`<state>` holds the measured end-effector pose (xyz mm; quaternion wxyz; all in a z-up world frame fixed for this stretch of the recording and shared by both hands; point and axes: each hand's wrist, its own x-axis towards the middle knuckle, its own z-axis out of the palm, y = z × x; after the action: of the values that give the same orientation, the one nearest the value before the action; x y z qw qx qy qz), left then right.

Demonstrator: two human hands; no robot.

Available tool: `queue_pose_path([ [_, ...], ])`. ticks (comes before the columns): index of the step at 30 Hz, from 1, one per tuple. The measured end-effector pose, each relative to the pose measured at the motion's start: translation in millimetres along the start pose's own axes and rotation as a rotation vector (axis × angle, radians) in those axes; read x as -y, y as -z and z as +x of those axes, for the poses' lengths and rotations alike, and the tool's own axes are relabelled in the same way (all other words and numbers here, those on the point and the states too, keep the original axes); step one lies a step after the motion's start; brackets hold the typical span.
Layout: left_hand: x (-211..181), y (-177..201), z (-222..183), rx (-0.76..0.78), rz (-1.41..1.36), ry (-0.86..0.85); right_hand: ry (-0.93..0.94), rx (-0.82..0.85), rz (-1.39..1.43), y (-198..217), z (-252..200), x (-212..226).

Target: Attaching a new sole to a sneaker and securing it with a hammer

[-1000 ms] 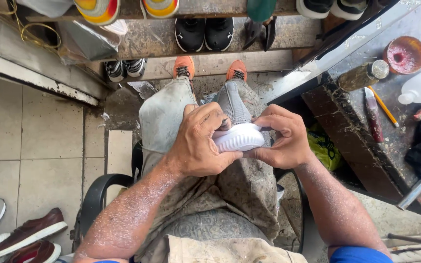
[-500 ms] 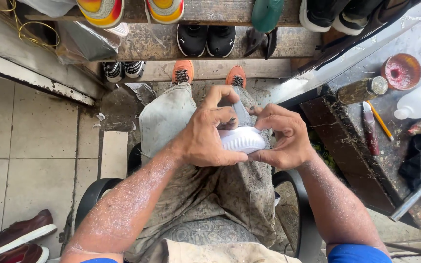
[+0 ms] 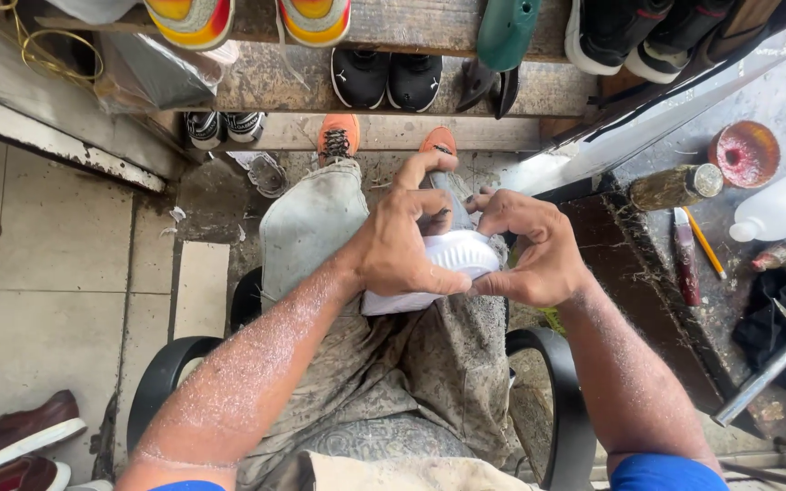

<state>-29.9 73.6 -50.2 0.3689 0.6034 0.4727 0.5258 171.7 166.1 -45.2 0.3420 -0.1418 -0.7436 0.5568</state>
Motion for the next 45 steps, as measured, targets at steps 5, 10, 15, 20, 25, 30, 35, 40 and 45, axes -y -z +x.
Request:
queue_pose_path([
  [5, 8.3, -2.6, -0.1, -0.012, -0.016, -0.019, 0.003, 0.008, 0.035, 3.4, 2.4, -4.9],
  [10, 13.7, -0.2, 3.2, -0.026, -0.039, 0.006, 0.021, -0.006, 0.014, 5.9, 7.9, -12.5],
  [15, 11.5, 3.1, 6.8, -0.068, 0.040, -0.026, 0.101, -0.032, -0.136, 4.0, 7.0, -12.2],
  [20, 5.9, 2.1, 2.1, -0.068, 0.101, -0.052, 0.036, -0.142, -0.181, -8.1, -11.2, -21.7],
  [25, -3.2, -9.6, -23.2, -0.091, 0.183, -0.203, -0.209, -0.186, 0.272, -15.7, -57.0, -56.2],
  [30, -61.0, -16.7, -64.2, -0.038, 0.169, -0.383, -0.019, -0.124, 0.304, -62.0, -91.1, 13.2],
  [35, -126.5, -23.9, -76.6, 0.007, 0.192, -0.696, 0.272, -0.128, 0.180, -55.4, -110.2, 81.6],
  [40, -124.5, -46.0, -96.5, 0.092, 0.124, -0.798, 0.492, -0.152, -0.182, -42.5, -127.3, 127.5],
  [45, -101.0, -63.1, -99.2, 0.080, 0.108, -0.693, 0.289, -0.206, -0.109, -42.5, -148.9, 108.3],
])
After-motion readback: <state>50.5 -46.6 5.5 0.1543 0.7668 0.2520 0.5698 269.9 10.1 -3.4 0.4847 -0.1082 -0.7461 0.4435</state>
